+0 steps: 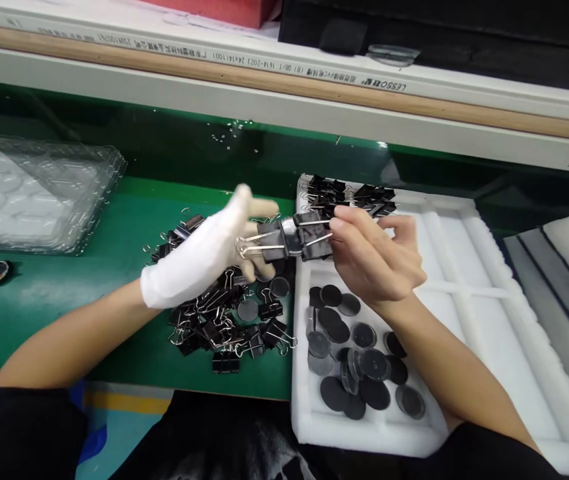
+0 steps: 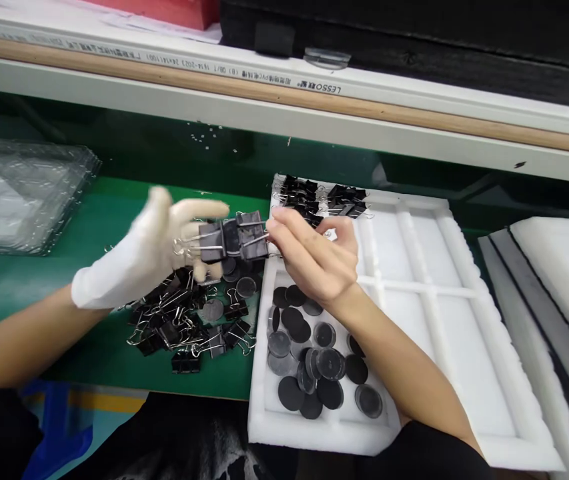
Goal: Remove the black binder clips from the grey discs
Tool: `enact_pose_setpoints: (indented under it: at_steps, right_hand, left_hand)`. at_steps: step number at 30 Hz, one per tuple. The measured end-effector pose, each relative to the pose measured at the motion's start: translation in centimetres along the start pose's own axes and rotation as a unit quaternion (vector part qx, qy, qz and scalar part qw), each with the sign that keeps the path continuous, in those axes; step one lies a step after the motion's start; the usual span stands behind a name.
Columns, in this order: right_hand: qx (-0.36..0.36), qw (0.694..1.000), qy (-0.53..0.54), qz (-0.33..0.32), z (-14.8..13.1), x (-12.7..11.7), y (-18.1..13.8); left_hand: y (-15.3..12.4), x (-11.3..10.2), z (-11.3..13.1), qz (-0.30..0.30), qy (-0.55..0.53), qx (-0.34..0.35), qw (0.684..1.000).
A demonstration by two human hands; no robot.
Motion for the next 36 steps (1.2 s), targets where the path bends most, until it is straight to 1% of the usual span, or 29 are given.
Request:
enact_pose_setpoints:
  at_steps: [1,2,3,4,6,7,8,10,11,12,14,16,18,19,21,23,25,27,30,32,34,36]
  right_hand:
    - [-0.011,1.0,-0.015,-0.012,0.4,-0.1,0.3]
    - [-0.021,0.999,-0.024,-0.026,0.5,-0.1,0.7]
    - [-0.03,0.998,-0.021,-0.043,0.5,0.0,1.0]
    - [-0.033,0.998,-0.002,-0.06,0.2,0.1,1.3]
    - [-0.009,0.991,0.087,-0.103,-0.6,0.6,1.7]
    - [0.026,0.98,0.149,-0.129,-0.9,0.9,1.7]
    - [0.076,0.963,0.208,-0.156,-1.1,1.3,1.6]
    - [0.188,0.916,0.29,-0.204,-1.3,2.3,0.9]
    - [0.234,0.894,0.308,-0.226,-1.4,2.7,0.5]
    - [0.268,0.878,0.313,-0.242,-1.4,3.0,0.1]
    - [0.295,0.869,0.306,-0.253,-1.6,3.2,-0.3]
    - [0.291,0.874,0.301,-0.246,-2.0,3.1,-0.4]
    - [0.282,0.88,0.307,-0.228,-2.4,3.0,-0.5]
    - [0.282,0.881,0.312,-0.215,-2.6,2.9,-0.6]
    - [0.291,0.88,0.326,-0.185,-3.0,2.9,-0.9]
    - [0.306,0.873,0.339,-0.173,-3.2,3.0,-1.2]
    - [0.319,0.863,0.343,-0.187,-3.4,3.1,-1.4]
    - [0.318,0.858,0.34,-0.217,-3.5,3.1,-1.3]
    - [0.285,0.858,0.331,-0.269,-3.5,2.6,-0.7]
    - [0.257,0.857,0.333,-0.298,-3.6,2.3,-0.2]
    - [0.246,0.859,0.331,-0.304,-3.5,2.1,0.0]
    - [0.26,0.87,0.316,-0.276,-3.3,2.0,0.1]
  left_hand:
    - [-0.1,0.0,0.0,-0.014,0.03,-0.015,0.999]
    - [-0.1,-0.1,0.2,-0.013,0.062,-0.012,0.998]
    - [0.0,-0.3,0.4,0.0,0.089,0.003,0.996]
    - [0.1,-0.6,0.7,0.021,0.108,0.023,0.994]
    - [0.2,-0.9,0.9,0.047,0.13,0.059,0.989]
    - [0.2,-1.0,0.9,0.051,0.142,0.073,0.986]
    - [0.2,-1.0,0.9,0.051,0.155,0.086,0.983]
    - [0.1,-0.9,1.0,0.048,0.177,0.116,0.976]
    - [0.1,-0.8,1.0,0.045,0.19,0.127,0.972]
    - [0.0,-0.7,1.0,0.043,0.205,0.135,0.968]
    - [0.0,-0.5,0.9,0.034,0.232,0.134,0.963]
    - [0.0,-0.1,0.5,0.013,0.249,0.117,0.961]
    - [0.0,0.3,0.3,-0.001,0.259,0.115,0.959]
    - [0.0,0.4,0.3,0.003,0.263,0.122,0.957]
    - [0.0,0.4,0.5,0.031,0.269,0.142,0.952]
    - [-0.1,0.3,0.7,0.055,0.27,0.156,0.949]
    - [-0.3,0.3,0.9,0.056,0.273,0.17,0.945]
    - [-0.5,0.3,1.5,0.041,0.282,0.201,0.937]
    - [-1.1,0.6,2.5,0.001,0.298,0.265,0.917]
    - [-1.6,0.8,3.0,-0.014,0.303,0.303,0.904]
    - [-1.8,1.1,3.1,-0.006,0.304,0.324,0.896]
    - [-1.7,1.1,2.9,0.026,0.303,0.31,0.901]
Point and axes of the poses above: each hand's wrist, its own y-axis towards the middle knuckle, its own x-axis out of the palm, z = x × y, the point moved 7 cm from there along y, towards the middle knuckle, and after that the axes turned 14 degrees about z, right-handed, at the moved point
